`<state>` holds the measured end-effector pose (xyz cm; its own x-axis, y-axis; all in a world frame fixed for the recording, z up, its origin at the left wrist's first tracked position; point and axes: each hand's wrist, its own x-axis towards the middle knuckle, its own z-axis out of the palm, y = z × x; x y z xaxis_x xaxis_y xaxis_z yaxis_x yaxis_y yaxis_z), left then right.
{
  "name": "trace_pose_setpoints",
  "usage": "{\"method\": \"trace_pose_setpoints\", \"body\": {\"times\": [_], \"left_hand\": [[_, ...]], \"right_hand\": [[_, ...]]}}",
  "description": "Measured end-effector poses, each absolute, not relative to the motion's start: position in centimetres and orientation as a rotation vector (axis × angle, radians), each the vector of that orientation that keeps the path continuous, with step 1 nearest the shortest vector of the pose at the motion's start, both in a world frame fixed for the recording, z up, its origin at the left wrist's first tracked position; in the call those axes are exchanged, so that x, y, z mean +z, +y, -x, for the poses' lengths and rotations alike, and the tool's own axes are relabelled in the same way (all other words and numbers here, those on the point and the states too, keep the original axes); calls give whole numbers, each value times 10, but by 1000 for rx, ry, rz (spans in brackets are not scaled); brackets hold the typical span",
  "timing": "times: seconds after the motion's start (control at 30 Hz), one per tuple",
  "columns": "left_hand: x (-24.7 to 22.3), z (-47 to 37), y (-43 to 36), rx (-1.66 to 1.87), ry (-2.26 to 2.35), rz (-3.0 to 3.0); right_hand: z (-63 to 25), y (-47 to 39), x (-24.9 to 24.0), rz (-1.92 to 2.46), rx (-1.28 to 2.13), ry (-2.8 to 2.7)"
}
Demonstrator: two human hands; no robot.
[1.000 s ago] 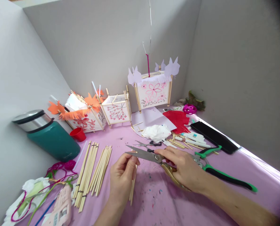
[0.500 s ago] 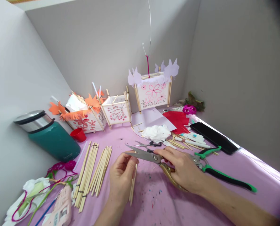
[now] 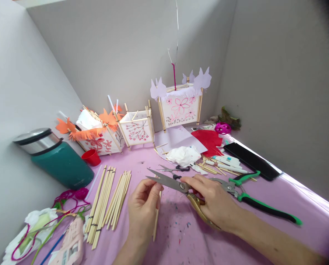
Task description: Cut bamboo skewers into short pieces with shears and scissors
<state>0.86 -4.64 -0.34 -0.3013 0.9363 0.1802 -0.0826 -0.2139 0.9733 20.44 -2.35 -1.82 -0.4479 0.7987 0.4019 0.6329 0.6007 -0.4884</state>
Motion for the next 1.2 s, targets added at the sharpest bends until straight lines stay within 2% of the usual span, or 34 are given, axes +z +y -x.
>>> {"method": "trace_pose_setpoints", "body": {"times": [0.53,0.9,1.2], "left_hand": [[1,-13,-46,1631,1235,-1078],[-4,-5,-43,1576,1254,-1096],[-1,-4,-45,1512,1282,-1218]], "right_hand": [[-200,-23,-28,1079,289,-2171],[-193,-20,-28,1039,467,-2053],[-205,-18,-23,1119,261,-2204]]}}
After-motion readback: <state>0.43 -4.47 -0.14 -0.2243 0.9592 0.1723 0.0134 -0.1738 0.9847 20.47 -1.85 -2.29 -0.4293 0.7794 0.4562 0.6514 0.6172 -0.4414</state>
